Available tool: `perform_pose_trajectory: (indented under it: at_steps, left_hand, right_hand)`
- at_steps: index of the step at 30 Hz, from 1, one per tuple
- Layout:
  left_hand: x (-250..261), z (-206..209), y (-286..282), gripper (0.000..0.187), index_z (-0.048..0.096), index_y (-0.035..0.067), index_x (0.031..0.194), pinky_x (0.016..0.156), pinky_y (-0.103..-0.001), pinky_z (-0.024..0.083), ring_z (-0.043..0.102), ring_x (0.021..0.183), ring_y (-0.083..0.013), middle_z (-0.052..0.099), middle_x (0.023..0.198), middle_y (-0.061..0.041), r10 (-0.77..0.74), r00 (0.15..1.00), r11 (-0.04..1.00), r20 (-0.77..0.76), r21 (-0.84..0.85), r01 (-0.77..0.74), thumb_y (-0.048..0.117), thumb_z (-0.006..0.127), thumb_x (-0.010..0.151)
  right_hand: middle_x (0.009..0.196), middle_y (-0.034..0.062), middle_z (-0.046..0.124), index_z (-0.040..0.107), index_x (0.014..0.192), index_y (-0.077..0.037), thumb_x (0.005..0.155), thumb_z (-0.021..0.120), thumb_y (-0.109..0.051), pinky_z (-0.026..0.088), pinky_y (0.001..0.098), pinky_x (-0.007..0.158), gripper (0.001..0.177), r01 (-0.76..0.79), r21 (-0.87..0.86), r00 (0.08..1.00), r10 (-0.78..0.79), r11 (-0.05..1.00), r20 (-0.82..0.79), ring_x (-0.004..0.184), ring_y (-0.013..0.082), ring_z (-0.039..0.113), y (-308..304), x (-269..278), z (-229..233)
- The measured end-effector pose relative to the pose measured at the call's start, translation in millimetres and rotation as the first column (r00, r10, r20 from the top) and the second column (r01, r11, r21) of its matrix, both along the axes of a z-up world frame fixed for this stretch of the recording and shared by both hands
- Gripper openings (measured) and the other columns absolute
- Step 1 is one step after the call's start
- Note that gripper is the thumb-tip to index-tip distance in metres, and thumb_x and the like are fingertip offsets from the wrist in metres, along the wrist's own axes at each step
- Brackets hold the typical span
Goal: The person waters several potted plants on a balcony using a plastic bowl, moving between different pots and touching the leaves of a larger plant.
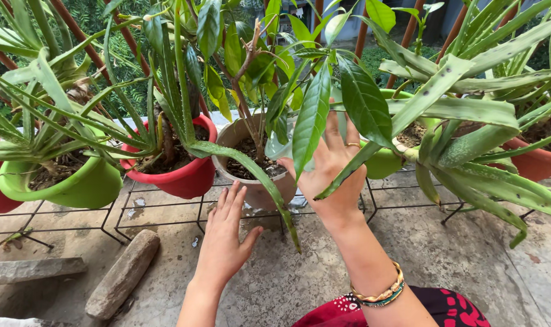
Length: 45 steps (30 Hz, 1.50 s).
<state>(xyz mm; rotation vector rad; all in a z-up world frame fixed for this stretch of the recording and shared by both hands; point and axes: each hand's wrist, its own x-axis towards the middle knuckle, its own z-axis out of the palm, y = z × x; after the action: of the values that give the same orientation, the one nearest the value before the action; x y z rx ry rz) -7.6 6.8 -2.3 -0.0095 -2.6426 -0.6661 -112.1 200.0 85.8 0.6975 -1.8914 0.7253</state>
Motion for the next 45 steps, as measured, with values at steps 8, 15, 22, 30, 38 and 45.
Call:
perform_pose_trajectory:
  at_steps: [8, 15, 22, 30, 38, 45]
  left_hand:
    - [-0.3, -0.9, -0.1, 0.092, 0.033, 0.011, 0.153, 0.116, -0.056, 0.026, 0.026, 0.151, -0.0343, 0.031, 0.164, -0.009, 0.000, 1.000, 1.000, -0.006, 0.003, 0.000, 0.021, 0.082, 0.076]
    - [0.6, 1.1, 0.4, 0.091, 0.034, 0.012, 0.153, 0.116, -0.056, 0.026, 0.025, 0.152, -0.0336, 0.030, 0.164, -0.008, 0.008, 1.000, 1.000, 0.021, 0.017, -0.008, 0.021, 0.082, 0.076]
    - [0.1, 0.6, -0.4, 0.092, 0.034, 0.012, 0.153, 0.117, -0.055, 0.027, 0.026, 0.151, -0.0339, 0.030, 0.164, -0.008, -0.003, 1.000, 1.000, 0.012, 0.011, 0.003, 0.021, 0.082, 0.076]
    - [0.2, 1.7, 0.3, 0.091, 0.034, 0.012, 0.153, 0.116, -0.056, 0.027, 0.026, 0.152, -0.0339, 0.030, 0.164, -0.009, -0.005, 1.000, 1.000, 0.008, 0.004, 0.005, 0.020, 0.081, 0.076]
    - [-1.5, -1.8, -2.2, 0.090, 0.035, 0.008, 0.152, 0.116, -0.053, 0.028, 0.028, 0.150, -0.0362, 0.031, 0.163, -0.012, -0.042, 0.997, 0.999, -0.059, -0.019, 0.041, 0.021, 0.081, 0.076]
    - [-2.1, -2.5, -1.6, 0.090, 0.036, 0.007, 0.152, 0.117, -0.051, 0.027, 0.029, 0.150, -0.0366, 0.031, 0.163, -0.012, -0.030, 0.998, 0.999, -0.048, -0.025, 0.029, 0.021, 0.081, 0.075]
  right_hand:
    - [0.150, 0.0266, 0.052, 0.066, 0.133, -0.006, 0.070, 0.096, -0.035, 0.039, 0.0540, 0.118, 0.077, -0.003, -0.006, 1.000, 0.003, 1.000, 0.002, 0.140, 0.0469, 0.048, 0.2, 0.0, -1.2]
    - [0.150, 0.0261, 0.053, 0.066, 0.132, -0.006, 0.069, 0.096, -0.036, 0.039, 0.0556, 0.118, 0.076, -0.020, -0.003, 1.000, 0.020, 1.000, 0.004, 0.139, 0.0473, 0.050, -0.5, -0.3, -2.7]
    - [0.149, 0.0259, 0.054, 0.068, 0.130, -0.008, 0.070, 0.096, -0.035, 0.038, 0.0549, 0.119, 0.072, -0.009, -0.004, 1.000, 0.009, 1.000, 0.006, 0.137, 0.0477, 0.050, -1.4, 0.1, -3.2]
    - [0.148, 0.0269, 0.053, 0.065, 0.133, -0.005, 0.071, 0.094, -0.034, 0.038, 0.0548, 0.120, 0.074, -0.010, 0.021, 1.000, 0.010, 1.000, -0.004, 0.140, 0.0477, 0.048, 0.5, 0.2, -0.5]
    - [0.153, 0.0248, 0.050, 0.070, 0.127, -0.012, 0.074, 0.092, -0.036, 0.040, 0.0550, 0.118, 0.063, 0.010, 0.016, 1.000, -0.010, 1.000, 0.005, 0.140, 0.0487, 0.049, -1.1, -0.8, -5.5]
    - [0.156, 0.0233, 0.048, 0.070, 0.127, -0.016, 0.076, 0.091, -0.037, 0.043, 0.0546, 0.116, 0.059, 0.006, 0.003, 1.000, -0.007, 1.000, 0.027, 0.140, 0.0498, 0.050, 0.0, -1.7, -6.3]
